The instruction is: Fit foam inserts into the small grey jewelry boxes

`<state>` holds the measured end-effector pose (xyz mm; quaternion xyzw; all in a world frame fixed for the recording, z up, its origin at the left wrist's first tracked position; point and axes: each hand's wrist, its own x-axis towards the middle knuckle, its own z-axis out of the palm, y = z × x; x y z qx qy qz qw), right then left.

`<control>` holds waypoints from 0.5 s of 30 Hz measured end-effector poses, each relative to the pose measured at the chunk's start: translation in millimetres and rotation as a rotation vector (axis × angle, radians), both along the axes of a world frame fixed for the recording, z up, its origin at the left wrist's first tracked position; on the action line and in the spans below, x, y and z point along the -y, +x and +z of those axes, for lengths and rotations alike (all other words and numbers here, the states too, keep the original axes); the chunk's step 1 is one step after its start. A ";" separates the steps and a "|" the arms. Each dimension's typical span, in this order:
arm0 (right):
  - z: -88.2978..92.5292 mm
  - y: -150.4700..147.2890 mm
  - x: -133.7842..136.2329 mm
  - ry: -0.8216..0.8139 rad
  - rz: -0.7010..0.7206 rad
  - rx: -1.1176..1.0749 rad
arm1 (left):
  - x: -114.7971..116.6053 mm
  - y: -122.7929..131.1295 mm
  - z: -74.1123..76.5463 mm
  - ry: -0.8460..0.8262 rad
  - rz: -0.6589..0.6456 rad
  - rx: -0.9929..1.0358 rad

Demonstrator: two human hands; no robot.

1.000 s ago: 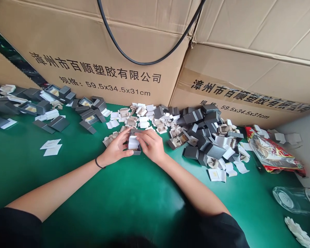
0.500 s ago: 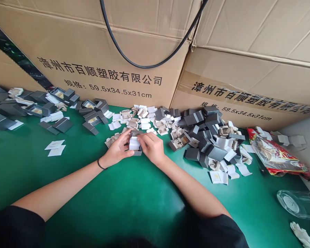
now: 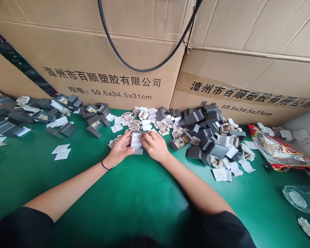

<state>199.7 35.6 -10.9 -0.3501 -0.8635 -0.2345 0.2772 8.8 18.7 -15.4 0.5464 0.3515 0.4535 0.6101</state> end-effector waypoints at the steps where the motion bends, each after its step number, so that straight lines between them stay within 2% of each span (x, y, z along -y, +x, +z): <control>1: -0.9 -0.3 -0.2 0.001 -0.001 0.041 | -0.4 -0.1 -0.2 0.005 0.000 -0.001; 6: -6.3 -2.8 2.7 -0.101 -0.054 0.062 | -1.9 -2.2 -0.8 0.011 -0.012 -0.013; 11: -10.2 0.3 4.1 -0.187 0.028 -0.049 | -3.4 -3.3 -0.5 -0.059 -0.090 0.133; 13: -10.0 0.1 4.1 -0.197 0.064 -0.075 | -4.4 -2.0 -0.4 -0.123 -0.063 0.137; 15: -9.5 -1.5 4.8 -0.195 0.106 -0.090 | -6.5 -0.9 0.1 -0.118 0.025 0.044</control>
